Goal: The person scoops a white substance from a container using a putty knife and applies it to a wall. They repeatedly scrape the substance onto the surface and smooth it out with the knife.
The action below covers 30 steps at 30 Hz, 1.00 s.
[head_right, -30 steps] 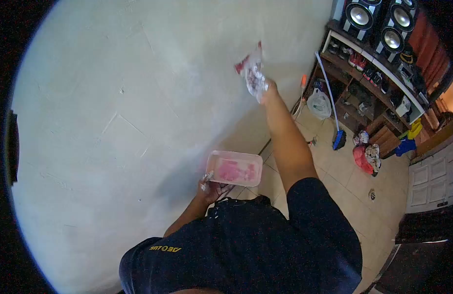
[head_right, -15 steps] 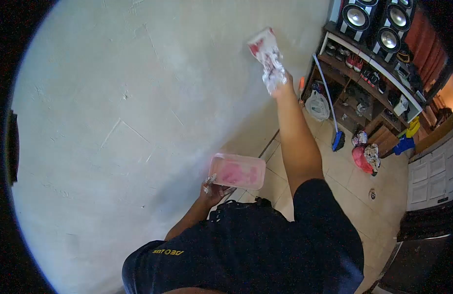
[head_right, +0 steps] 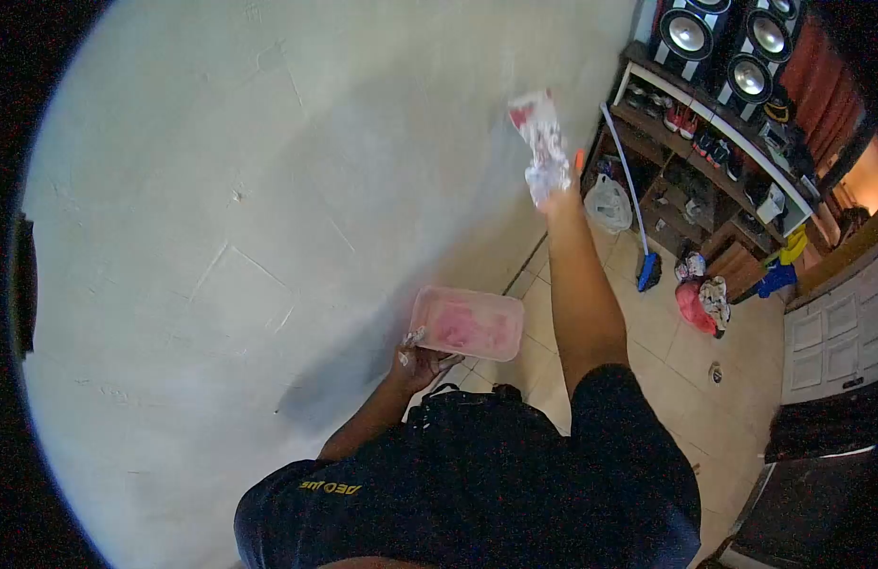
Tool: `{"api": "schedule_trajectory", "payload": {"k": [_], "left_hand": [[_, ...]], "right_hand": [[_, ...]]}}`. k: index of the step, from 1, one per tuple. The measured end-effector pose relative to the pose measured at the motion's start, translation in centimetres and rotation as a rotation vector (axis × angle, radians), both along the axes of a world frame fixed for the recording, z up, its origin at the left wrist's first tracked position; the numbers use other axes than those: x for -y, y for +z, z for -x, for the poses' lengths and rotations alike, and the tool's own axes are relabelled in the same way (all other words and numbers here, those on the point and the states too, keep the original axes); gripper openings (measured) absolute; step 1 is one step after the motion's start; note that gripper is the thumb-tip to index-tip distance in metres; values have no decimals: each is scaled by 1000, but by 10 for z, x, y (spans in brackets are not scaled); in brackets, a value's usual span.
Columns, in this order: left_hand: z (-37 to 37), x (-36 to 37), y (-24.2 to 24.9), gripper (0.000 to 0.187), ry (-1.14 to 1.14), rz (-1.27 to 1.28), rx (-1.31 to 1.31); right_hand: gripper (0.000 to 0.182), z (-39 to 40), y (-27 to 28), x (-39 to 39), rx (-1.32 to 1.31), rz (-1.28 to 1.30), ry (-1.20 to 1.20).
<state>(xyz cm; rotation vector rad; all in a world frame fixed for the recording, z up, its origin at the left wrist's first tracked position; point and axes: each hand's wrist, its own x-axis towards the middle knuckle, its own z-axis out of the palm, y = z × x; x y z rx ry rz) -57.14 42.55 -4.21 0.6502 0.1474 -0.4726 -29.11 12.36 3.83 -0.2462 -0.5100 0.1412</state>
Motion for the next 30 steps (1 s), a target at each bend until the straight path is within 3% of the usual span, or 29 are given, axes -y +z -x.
{"api": "schedule_trajectory", "payload": {"k": [2, 4, 5, 6, 8, 10, 12, 13, 14, 15, 16, 18, 19, 21, 22, 24, 26, 27, 29, 30], "left_hand": [[-4, -2, -4, 69, -55, -115, 43], [-6, -6, -15, 71, -74, -45, 73], [-5, -4, -11, 73, -84, 26, 105], [-5, -1, -6, 73, -56, -71, 60], [-11, -6, -23, 73, -82, 3, 77], [-12, -9, -36, 74, -98, 4, 78], [-11, -8, -34, 74, -74, -30, 69], [-12, -8, -34, 74, -52, -64, 70], [-12, -4, -30, 57, 4, -102, 32], [-16, -5, -36, 57, 6, -96, 16], [-19, -6, -42, 55, -9, -70, 62], [-29, -2, -42, 53, -30, -41, 91], [-31, 1, -35, 52, -44, -71, 140], [-32, 3, -24, 50, -70, -102, 177], [-31, 5, -16, 49, -68, -97, 208], [-33, 2, -25, 46, -61, -56, 244], [-34, 2, -25, 46, -79, -54, 266], [-34, 2, -24, 45, -84, -56, 294], [-36, 5, -23, 46, -94, -36, 282], [-36, 6, -22, 47, -95, -21, 271]], "right_hand": [[31, -11, 43, -19, -59, -25, -90], [20, -13, 63, -40, -165, 226, -75], [16, -6, 50, -51, -251, 230, 8], [12, 3, 30, -62, -336, 235, 91], [12, 2, -34, -85, -415, 194, 70], [18, 36, -83, -81, -559, 423, 19], [21, 45, -126, -65, -427, 536, -246], [24, 66, -112, -55, -378, 545, -293], [26, 99, -72, -41, -330, 557, -341], [31, 129, -41, -26, -239, 663, -470], [34, 122, -44, 3, 39, 737, -512], [30, 153, 15, 40, 142, 1033, -628], [27, 194, 58, 21, 93, 1106, -740], [25, 232, 78, 18, 144, 1393, -738], [20, 255, 90, 2, 342, 1589, -880], [26, 270, 72, -19, 847, 1784, -1019], [32, 285, 41, -45, 891, 2095, -1286], [32, 286, 33, -55, 883, 2103, -1286], [36, 283, 23, -64, 656, 2400, -912], [36, 280, 17, -63, 653, 2403, -907]]}}
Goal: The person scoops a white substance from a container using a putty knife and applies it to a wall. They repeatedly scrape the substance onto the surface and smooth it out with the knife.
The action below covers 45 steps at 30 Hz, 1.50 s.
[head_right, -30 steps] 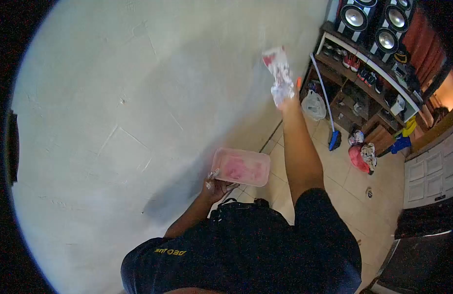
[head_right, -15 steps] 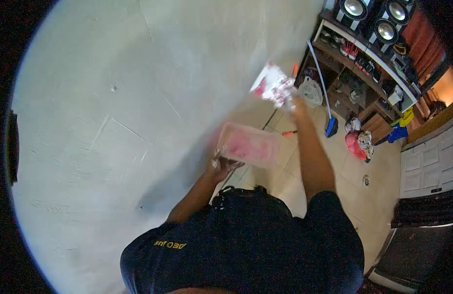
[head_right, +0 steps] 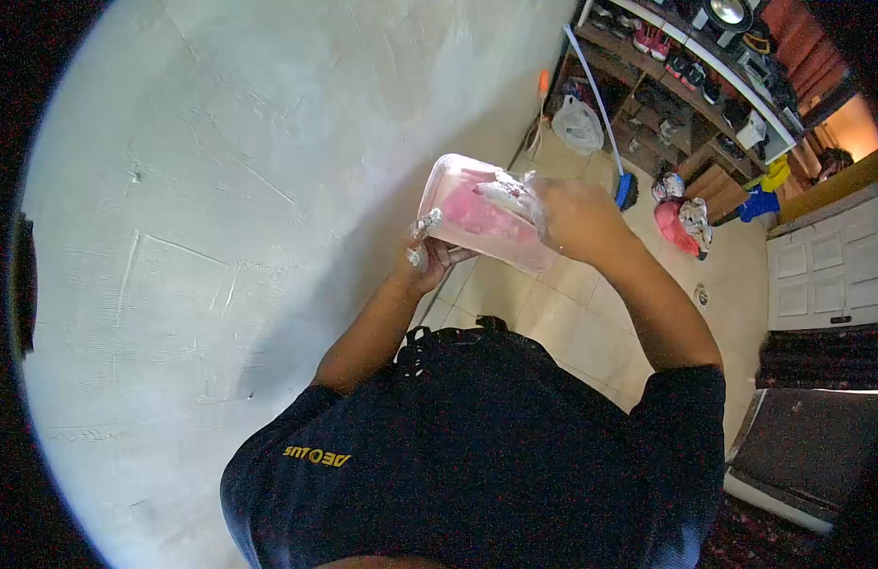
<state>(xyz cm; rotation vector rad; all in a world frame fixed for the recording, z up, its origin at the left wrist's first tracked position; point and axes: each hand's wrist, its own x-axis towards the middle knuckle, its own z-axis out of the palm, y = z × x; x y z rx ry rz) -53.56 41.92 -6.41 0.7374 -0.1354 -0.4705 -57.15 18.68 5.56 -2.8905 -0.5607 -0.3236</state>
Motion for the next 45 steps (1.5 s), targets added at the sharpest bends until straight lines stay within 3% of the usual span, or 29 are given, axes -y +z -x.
{"api": "schedule_trajectory", "payload": {"k": [9, 12, 14, 21, 26, 31, 37, 40, 43, 45], "left_hand": [[-4, 3, 1, 45, -32, -67, -54], [-6, 4, -9, 49, 9, -130, -77], [-8, 5, -14, 54, 42, -154, -125], [-13, 3, -36, 41, 65, -172, -129], [-14, 9, -42, 43, 80, -203, -86], [-27, 2, -85, 52, 101, -97, -101], [-38, 3, -112, 57, 100, -86, -95], [-46, 1, -136, 55, 79, 16, -48], [-44, 0, -132, 55, 96, -18, -88], [-43, -4, -131, 49, 22, 112, -77]], "right_hand": [[31, -6, -43, -7, -110, 19, 19], [41, -10, -73, -5, -72, -45, 95], [41, -10, -68, -10, -116, -68, 77], [43, -19, -80, -19, -167, -122, -25], [37, -28, -84, -12, -180, -164, 31], [43, -38, -121, -12, -109, -167, 34], [35, -47, -150, -17, -25, -120, 54], [35, -50, -167, -29, -108, -65, 107], [36, -53, -161, -34, -206, -119, 77], [35, -54, -168, -34, -200, -141, 43]]}}
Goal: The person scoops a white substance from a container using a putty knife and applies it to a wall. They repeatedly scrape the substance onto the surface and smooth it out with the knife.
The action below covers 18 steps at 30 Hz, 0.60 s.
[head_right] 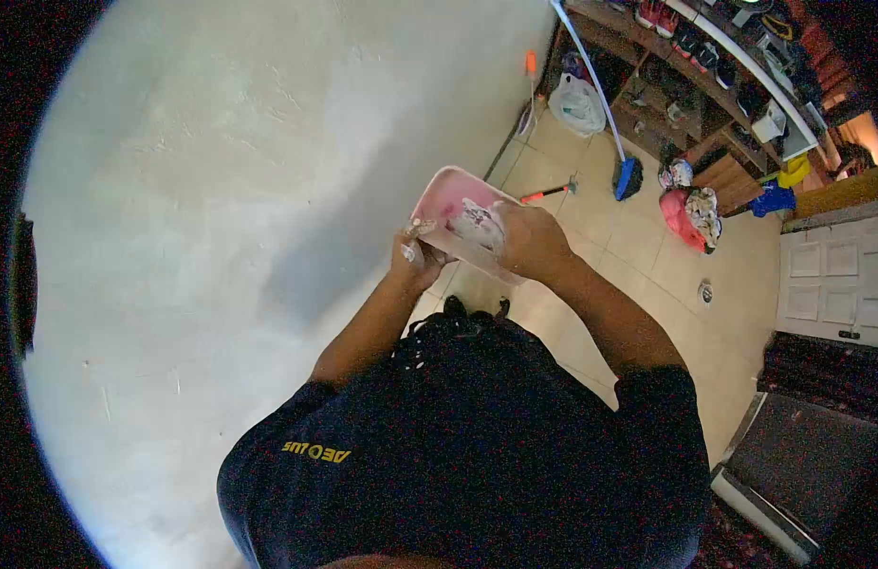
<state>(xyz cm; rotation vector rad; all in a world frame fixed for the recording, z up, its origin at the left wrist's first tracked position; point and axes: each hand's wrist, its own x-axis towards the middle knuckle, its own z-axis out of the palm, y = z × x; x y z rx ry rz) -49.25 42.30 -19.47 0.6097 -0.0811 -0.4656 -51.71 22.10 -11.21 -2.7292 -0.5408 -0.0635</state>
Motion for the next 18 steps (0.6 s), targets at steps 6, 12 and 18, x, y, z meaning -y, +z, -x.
{"api": "schedule_trajectory", "payload": {"k": [6, 12, 18], "left_hand": [[7, 2, 25, 46, 48, -187, -87], [5, 0, 15, 53, -41, -138, -104], [-5, -5, -7, 54, -70, -67, -125]], "right_hand": [[33, 7, 11, 2, 55, -90, -57], [26, 5, 5, 9, 42, -237, -9], [20, -7, -28, 25, 96, -457, -71]]}}
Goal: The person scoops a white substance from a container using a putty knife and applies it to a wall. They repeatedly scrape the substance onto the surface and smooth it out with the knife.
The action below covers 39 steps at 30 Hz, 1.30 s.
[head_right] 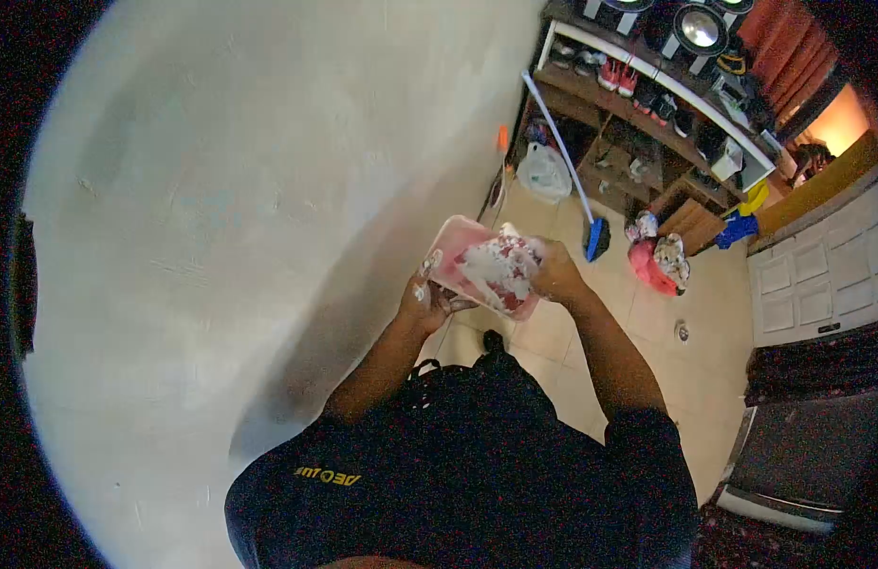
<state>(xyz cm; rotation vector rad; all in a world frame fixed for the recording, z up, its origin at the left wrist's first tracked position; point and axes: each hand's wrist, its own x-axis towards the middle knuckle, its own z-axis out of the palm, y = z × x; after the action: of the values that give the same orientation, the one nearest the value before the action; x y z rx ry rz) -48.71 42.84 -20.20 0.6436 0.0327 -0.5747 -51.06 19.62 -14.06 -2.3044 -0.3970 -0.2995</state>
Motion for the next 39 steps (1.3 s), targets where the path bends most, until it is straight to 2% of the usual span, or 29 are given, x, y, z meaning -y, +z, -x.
{"api": "schedule_trajectory", "payload": {"k": [1, 2, 4, 5, 6, 7, 8, 9, 10, 15, 16, 18, 21, 25, 30, 32, 33, 38, 39], "left_hand": [[-2, 1, -4, 54, -5, 6, -31], [-2, 3, -4, 54, -5, 11, -65], [-1, 9, -10, 50, 35, 46, -63], [-2, 12, -12, 51, 66, 47, -47], [-9, 15, -18, 51, 92, 49, -28], [-12, 17, -19, 51, 88, 60, -9], [-13, 20, -20, 58, 97, 65, 53], [-10, 20, -22, 66, 106, 67, 114], [-12, 23, -23, 66, 94, 73, 127], [-28, 28, -33, 61, 115, 157, 170], [-24, 31, -20, 60, 120, 160, 181], [-27, 34, -18, 60, 131, 147, 182], [-21, 34, -11, 60, 160, 127, 167], [-17, 35, 2, 62, 142, 96, 200], [-14, 34, 1, 64, 180, 34, 141], [-7, 34, -11, 64, 167, 20, 158], [0, 35, -19, 64, 180, 21, 162], [8, 36, -26, 63, 242, -48, 120], [6, 34, -32, 63, 251, -49, 121]], "right_hand": [[20, -9, -14, 18, -52, -170, -3], [20, -11, -12, 25, -38, -163, 4], [20, -14, -10, 36, -222, -741, -105], [20, -20, -16, 42, -139, -885, -5], [20, -31, -21, 47, -120, -870, 4], [23, -38, -19, 51, -228, -1030, 12], [25, -40, -20, 56, -343, -1191, 16], [29, -39, -24, 55, -249, -1060, 104], [29, -41, -24, 54, -231, -1056, 100], [34, -71, -11, 54, -314, -1258, 362], [36, -73, 4, 54, -367, -1338, 438], [39, -75, 15, 39, -283, -1418, 422], [48, -75, 35, 24, -385, -1536, 537], [50, -79, 44, 16, -410, -1603, 687], [46, -92, 36, 14, -344, -1606, 694], [44, -85, 41, 4, -134, -1474, 572], [39, -80, 43, -4, -50, -1445, 429], [32, -142, 48, -18, 167, -1345, 373], [32, -161, 55, -17, 358, -1128, 258]]}}
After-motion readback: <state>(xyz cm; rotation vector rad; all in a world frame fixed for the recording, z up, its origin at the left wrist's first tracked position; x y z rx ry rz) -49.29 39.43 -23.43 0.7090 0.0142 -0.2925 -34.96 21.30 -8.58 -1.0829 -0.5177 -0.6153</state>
